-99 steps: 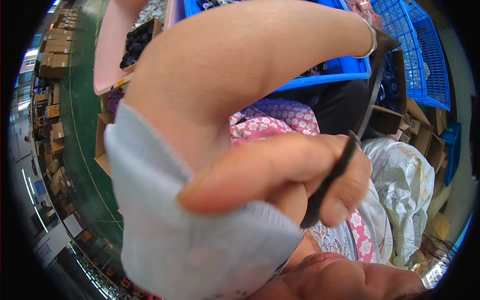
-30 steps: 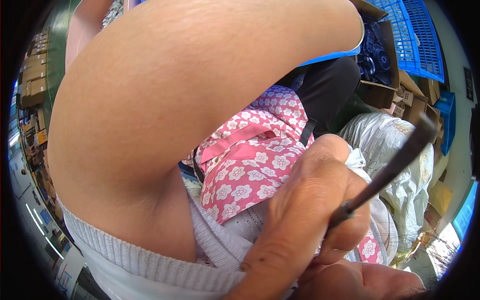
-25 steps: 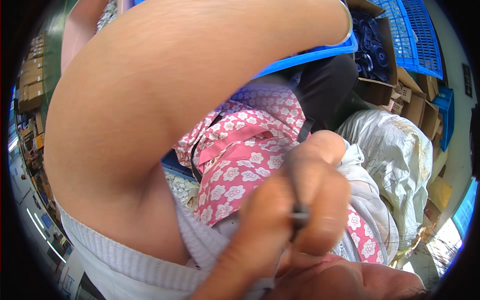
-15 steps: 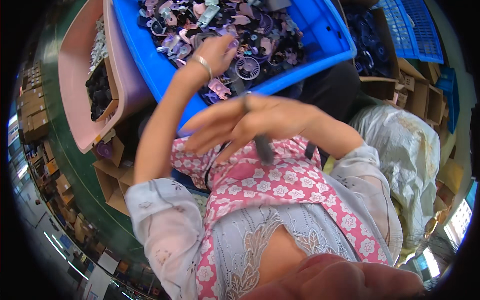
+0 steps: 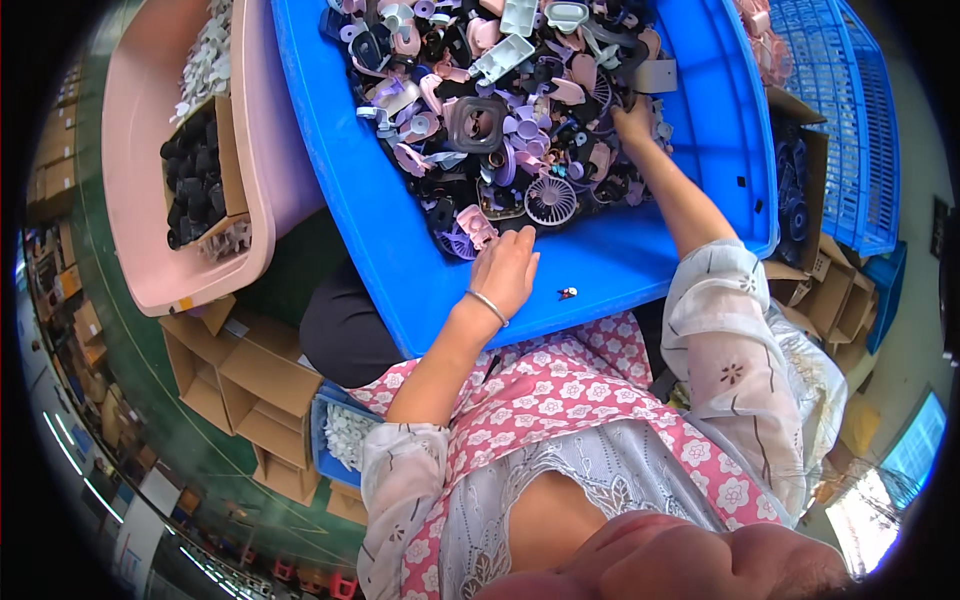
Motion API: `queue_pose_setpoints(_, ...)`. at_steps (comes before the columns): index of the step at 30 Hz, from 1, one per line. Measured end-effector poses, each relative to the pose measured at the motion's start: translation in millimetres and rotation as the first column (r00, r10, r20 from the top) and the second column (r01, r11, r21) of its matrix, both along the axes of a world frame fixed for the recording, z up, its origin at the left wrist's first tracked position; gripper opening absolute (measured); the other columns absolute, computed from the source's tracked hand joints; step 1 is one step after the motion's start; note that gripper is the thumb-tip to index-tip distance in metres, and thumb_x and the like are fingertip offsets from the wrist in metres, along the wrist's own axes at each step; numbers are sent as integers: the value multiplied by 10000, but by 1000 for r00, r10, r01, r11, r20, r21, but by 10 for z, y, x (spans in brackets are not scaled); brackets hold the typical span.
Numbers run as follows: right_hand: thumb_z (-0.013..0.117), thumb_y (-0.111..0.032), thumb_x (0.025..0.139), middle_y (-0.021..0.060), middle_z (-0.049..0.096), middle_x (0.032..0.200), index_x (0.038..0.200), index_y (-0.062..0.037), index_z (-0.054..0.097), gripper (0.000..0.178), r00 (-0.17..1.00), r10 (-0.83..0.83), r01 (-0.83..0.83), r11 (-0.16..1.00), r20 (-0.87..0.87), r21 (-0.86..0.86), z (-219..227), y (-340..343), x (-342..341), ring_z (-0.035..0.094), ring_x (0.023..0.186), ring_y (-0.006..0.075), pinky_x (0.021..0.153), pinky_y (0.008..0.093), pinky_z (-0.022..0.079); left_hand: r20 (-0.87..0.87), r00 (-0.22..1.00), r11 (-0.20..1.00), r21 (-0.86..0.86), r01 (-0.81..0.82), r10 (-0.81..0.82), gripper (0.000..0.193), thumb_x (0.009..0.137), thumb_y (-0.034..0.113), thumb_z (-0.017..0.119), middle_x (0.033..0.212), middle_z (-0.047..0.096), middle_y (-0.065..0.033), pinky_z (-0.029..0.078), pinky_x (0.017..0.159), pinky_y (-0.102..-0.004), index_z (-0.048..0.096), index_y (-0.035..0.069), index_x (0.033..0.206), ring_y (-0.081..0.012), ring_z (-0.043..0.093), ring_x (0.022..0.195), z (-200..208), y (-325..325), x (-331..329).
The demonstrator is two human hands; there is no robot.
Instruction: The person takes plastic fan parts from a crate, trims excess plastic from each piece using a handheld tool, and places the finished parts into containers.
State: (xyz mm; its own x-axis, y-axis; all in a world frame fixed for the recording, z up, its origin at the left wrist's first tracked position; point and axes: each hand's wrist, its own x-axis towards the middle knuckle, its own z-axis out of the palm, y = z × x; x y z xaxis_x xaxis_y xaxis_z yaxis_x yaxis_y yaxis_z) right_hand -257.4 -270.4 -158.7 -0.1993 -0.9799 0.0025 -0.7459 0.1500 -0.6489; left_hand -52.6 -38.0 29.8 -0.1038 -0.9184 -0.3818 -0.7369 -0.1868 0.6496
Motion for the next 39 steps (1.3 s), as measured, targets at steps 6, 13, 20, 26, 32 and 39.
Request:
queue_pose_setpoints(6, 582, -85, 733, 53, 535, 652, 917, -23, 506, 209, 981, 131, -173, 923, 141, 345, 379, 151, -89, 524, 516, 142, 448, 285, 420, -25, 998, 997, -61, -53, 51, 226, 807, 109, 578, 839, 561, -195, 461, 687, -457, 505, 2, 992, -381, 569, 808, -19, -48, 23)
queue_pose_setpoints(13, 593, -120, 803, 20, 504, 625, 915, -33, 505, 167, 552, 57, -502, 819, 832, 277, 2151, 992, 231, 463, 445, 84, 405, 228, 368, -648, 631, 864, 85, -496, 426, 498, 836, 272, 646, 1018, 580, -104, 499, 727, -273, 450, -12, 1195, -168, 589, 878, -41, -256, 122)
queue_pose_setpoints(20, 590, -102, 756, 122, 542, 755, 929, -30, 482, 216, 798, 540, -406, 810, 268, -423, 1990, 1690, 432, 540, 555, 253, 494, 346, 433, -724, 613, 846, -77, -528, 317, 580, 836, 279, 647, 1050, 576, -85, 491, 738, -290, 375, -9, 1260, -152, 551, 906, -334, -262, -14)
queue_pose_setpoints(26, 577, -55, 727, 109, 511, 936, 912, -88, 492, 206, 775, 605, -618, 665, -184, -419, 2562, 1771, 646, 555, 795, 284, 610, 374, 500, -728, 553, 819, 22, -573, 406, 594, 823, 110, 639, 1064, 557, -68, 503, 702, -268, 320, 60, 1321, -117, 564, 887, -380, -209, 106)
queue_pose_setpoints(32, 559, -44, 740, 91, 540, 963, 920, -71, 489, 195, 831, 511, -503, 526, -217, -686, 2690, 1703, 604, 568, 775, 269, 585, 336, 502, -712, 634, 769, -213, -603, 300, 540, 828, 28, 596, 1147, 529, -114, 477, 803, -270, 348, 21, 1307, -162, 554, 975, 82, -161, 134)
queue_pose_setpoints(39, 526, -16, 740, 136, 516, 886, 925, -49, 464, 197, 234, 914, -941, 299, -332, 161, 2737, 1984, 44, 606, 674, 337, 551, 419, 492, -413, 839, 866, -195, -461, 354, 264, 837, 158, 590, 917, 644, -97, 485, 768, -280, 593, -13, 1038, -153, 608, 826, -93, 343, 475)
